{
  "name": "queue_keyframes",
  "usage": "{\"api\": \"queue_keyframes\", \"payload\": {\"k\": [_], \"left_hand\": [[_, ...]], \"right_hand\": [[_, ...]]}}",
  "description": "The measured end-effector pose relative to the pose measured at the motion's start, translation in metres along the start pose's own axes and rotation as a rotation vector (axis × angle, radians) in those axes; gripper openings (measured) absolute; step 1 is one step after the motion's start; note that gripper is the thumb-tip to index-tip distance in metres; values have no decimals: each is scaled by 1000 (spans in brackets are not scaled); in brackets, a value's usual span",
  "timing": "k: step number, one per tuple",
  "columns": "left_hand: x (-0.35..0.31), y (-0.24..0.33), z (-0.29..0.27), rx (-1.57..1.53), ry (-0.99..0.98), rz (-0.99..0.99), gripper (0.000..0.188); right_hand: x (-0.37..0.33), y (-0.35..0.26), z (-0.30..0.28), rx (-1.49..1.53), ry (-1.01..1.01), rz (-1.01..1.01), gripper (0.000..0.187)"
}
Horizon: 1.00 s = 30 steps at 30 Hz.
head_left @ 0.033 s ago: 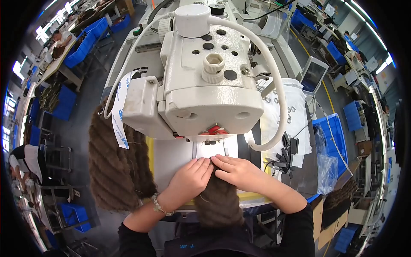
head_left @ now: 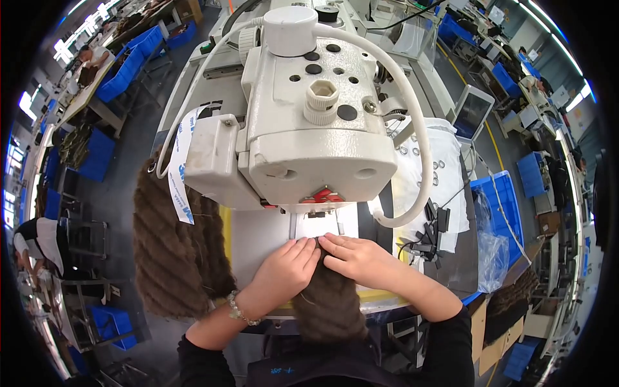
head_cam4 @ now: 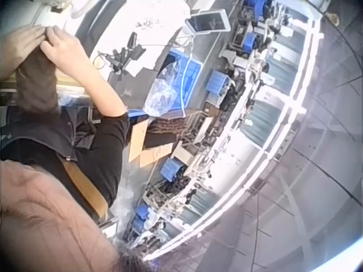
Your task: Attaching metal hardware and leather straps to pieces of faux fur using an industrial sewing machine.
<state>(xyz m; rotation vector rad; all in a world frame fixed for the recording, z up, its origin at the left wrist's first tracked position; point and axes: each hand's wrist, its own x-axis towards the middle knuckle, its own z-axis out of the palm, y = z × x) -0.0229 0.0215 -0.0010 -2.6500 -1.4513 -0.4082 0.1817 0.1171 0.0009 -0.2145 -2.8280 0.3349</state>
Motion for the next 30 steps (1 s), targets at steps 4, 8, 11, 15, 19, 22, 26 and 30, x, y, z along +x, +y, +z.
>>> {"api": "queue_keyframes", "payload": {"k": [4,8,11,15,19,22,26,30], "left_hand": [[-2,-1,-3,-41,-6,7,30],[-7,7,4,3,0,-6,29],[-8,10,3,24,1,-5,29],[-3,5,-1,58,72,24,28],[7,-8,6,41,139,12,26],[12,-14,14,-2,161,-21,26],[14,-17,15,-4,174,-31,25],[15,-23,18,-7,201,-38,25]], "right_hand": [[0,0,2,-105,10,-74,20],[-1,0,4,-133,15,-111,19],[-1,-2,6,-178,42,-139,18],[1,-4,3,-305,135,-150,18],[3,2,6,-407,207,-85,19],[4,8,10,-398,243,-56,14],[3,13,14,-404,263,-35,14],[5,17,20,-429,292,-28,14]]}}
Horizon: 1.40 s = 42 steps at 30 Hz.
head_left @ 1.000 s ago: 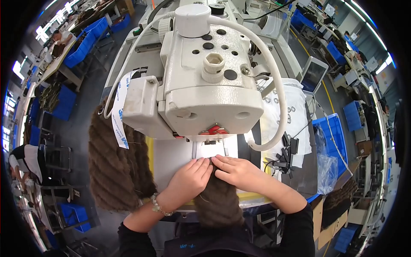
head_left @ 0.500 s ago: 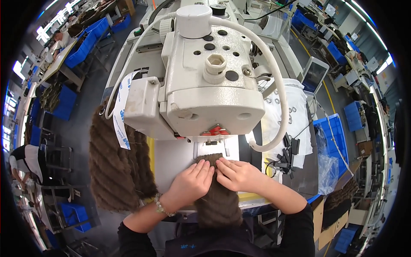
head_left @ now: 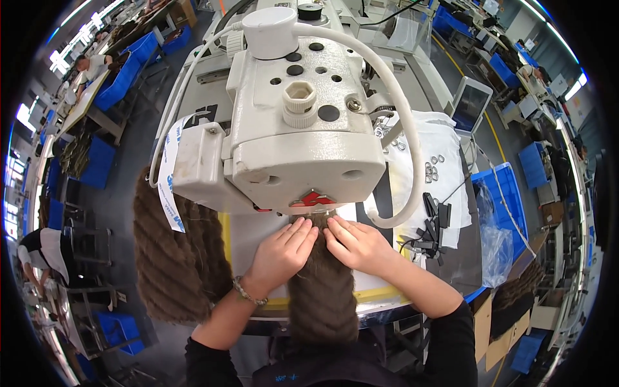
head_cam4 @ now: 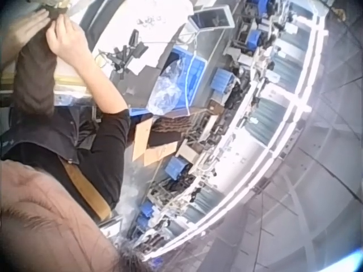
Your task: Attaching metal hardware and leather straps to pieces of faux fur using an industrial sewing machine.
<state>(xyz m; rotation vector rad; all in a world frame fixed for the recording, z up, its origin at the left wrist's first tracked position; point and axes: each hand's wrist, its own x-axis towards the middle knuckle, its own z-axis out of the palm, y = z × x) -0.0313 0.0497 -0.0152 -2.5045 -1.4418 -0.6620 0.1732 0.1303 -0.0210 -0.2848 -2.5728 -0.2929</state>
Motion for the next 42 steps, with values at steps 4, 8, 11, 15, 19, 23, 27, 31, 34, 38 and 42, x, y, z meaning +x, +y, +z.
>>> {"api": "queue_keyframes", "payload": {"k": [4,8,11,15,19,23,27,31,34,38,42], "left_hand": [[4,-4,-2,1,3,-5,26],[2,-8,0,6,3,-14,27],[2,-8,3,-1,5,-27,27],[2,-8,4,-11,6,-42,27],[4,-8,5,-10,6,-48,26],[3,-7,8,-6,37,-57,25],[2,-6,11,16,75,-77,26],[2,-6,9,0,96,-84,26],[2,-6,11,-5,116,-81,25],[0,-7,10,-14,130,-77,24],[-1,-8,11,-7,97,-65,20]], "right_hand": [[1,1,4,31,23,49,18],[2,1,8,38,33,58,17],[-2,0,13,38,26,78,18],[-1,2,12,53,16,76,19],[-3,3,13,50,-5,86,21],[1,5,9,38,4,72,23],[5,3,5,63,-4,92,22],[10,3,5,146,-10,86,25],[7,3,1,129,-61,102,26],[8,4,2,115,-94,97,26],[9,6,1,100,-97,87,27]]}}
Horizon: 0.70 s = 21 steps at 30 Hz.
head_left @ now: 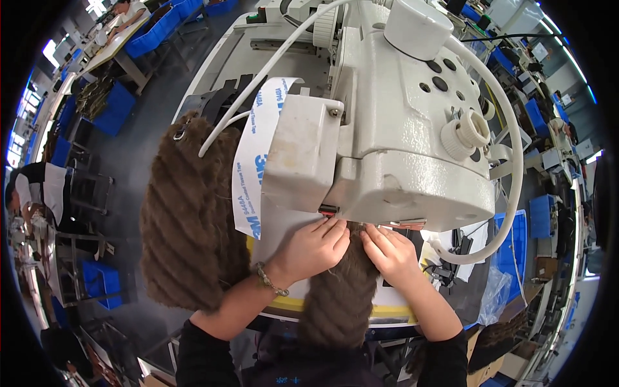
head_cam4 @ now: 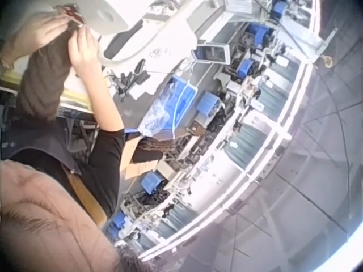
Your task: Attaching metal hardware and leather straps to pieces of faux fur using an industrial sewing machine.
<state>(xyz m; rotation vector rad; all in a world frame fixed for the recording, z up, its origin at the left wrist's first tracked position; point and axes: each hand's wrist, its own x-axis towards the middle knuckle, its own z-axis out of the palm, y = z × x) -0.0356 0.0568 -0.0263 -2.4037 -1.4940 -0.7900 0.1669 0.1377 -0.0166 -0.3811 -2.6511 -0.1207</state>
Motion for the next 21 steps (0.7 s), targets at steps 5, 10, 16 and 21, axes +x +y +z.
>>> {"api": "queue_keyframes", "payload": {"k": [5,10,16,21], "left_hand": [[0,0,5,-2,-21,-9,17],[8,-2,-4,-59,-15,-103,19],[3,-3,-7,-21,-82,-159,11],[-2,1,-3,216,-63,-19,9]], "right_hand": [[2,3,-2,-3,21,-14,26],[0,-1,-3,47,-12,42,30],[2,-6,-3,102,-42,238,29],[-2,-9,0,51,-69,207,27]]}}
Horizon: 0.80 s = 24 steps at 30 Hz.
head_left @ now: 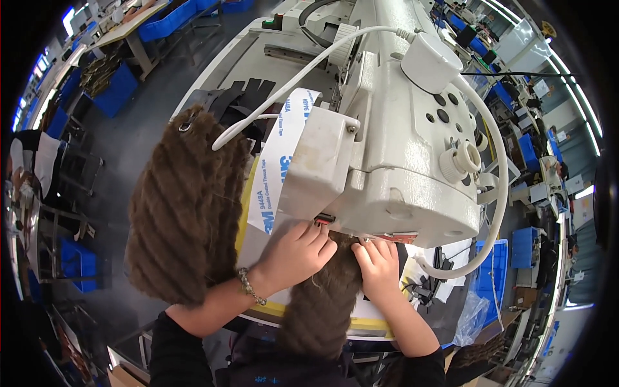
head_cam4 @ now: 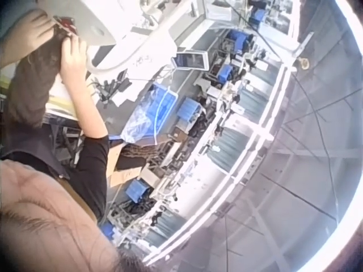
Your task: Attaching metal hardware and leather straps to pieces of faux fur using an industrial sewing machine.
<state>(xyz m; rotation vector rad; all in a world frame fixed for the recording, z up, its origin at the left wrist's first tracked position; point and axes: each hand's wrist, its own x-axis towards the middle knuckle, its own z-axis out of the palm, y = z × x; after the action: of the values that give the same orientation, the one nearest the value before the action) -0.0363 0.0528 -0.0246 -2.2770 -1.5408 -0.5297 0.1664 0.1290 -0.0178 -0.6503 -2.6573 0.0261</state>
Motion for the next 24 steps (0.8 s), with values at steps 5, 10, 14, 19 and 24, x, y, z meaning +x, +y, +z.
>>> {"api": "queue_keyframes", "payload": {"k": [5,10,14,19,24], "left_hand": [[1,4,-2,46,-26,5,8],[1,4,2,12,-17,-44,9],[4,1,0,-46,-29,-73,10],[3,0,-5,-26,-57,-72,13],[5,2,-6,-8,-25,-28,12]], "right_hand": [[-1,-1,0,-16,-15,3,24],[-3,0,2,-24,13,-9,23],[-2,1,-1,27,-15,2,22],[-2,2,0,49,-1,-2,22],[-5,3,2,51,-19,8,24]]}}
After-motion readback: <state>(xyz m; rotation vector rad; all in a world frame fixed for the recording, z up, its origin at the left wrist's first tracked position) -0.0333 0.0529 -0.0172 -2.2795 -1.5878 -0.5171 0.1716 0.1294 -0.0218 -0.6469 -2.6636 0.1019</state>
